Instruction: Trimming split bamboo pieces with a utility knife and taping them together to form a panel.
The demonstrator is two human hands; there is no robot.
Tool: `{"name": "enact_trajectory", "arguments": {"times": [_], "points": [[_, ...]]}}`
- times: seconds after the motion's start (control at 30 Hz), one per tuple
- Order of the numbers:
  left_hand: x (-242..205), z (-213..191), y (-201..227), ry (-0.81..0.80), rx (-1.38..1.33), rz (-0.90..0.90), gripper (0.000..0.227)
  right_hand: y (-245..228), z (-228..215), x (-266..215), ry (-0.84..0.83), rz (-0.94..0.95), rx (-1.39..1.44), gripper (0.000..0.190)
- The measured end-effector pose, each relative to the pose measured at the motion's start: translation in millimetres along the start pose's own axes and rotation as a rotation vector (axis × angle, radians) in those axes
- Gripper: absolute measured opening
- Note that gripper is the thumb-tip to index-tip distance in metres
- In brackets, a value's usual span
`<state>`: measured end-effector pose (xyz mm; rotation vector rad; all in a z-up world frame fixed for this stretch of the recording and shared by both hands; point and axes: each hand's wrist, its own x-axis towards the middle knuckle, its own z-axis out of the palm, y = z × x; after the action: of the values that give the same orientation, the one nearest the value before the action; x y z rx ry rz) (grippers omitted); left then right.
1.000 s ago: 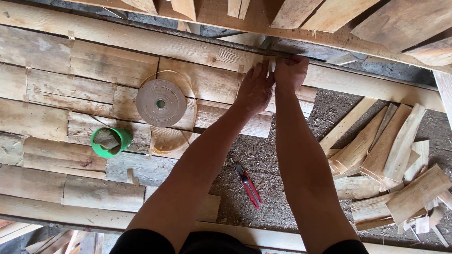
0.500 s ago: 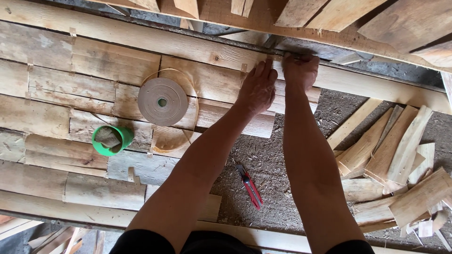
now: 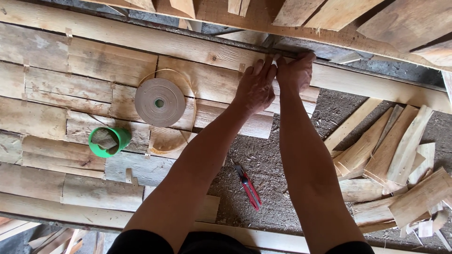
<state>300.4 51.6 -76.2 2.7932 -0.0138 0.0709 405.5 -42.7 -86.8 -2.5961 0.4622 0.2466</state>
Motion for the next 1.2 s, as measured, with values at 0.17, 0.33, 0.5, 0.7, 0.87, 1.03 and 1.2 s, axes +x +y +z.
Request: {"name": "enact_trajectory", "arguments": {"times": [0.17,0.33,0.5,0.7,0.87,1.03,1.2], "points": [[5,-16,4,-0.006,0.001,-0.009,0.065,4,5,1,0.025,-0.025,-0.028,0.081],[6,-7,-2,0.012,0.094,0.023,0.066,7,8,4,0.014,-0.017,-0.006,0.081],[4,-13,-1,-0.066,0.098,0.001,0.052,7,5,6,-0.024,0.038,0.037,0.074],[3,-8,-3,-0.072,0.059,0.004,0.054,-7,-4,-5,-0.014,0.038,-0.050,0.089],[3,-10,-1,0.009,0.020,-0.043,0.066,19,21,15,0.011,0.001,-0.001,0.074],[-2,-2,-4,0.038,-0.045,-0.036,0.068,6,0,-1,0.024,-0.073,0.015,0.073],[-9,0,-4,0.112,0.031,0.044,0.068,-4,-13,-12,-0.040,-0.074,0.010,0.088]]}}
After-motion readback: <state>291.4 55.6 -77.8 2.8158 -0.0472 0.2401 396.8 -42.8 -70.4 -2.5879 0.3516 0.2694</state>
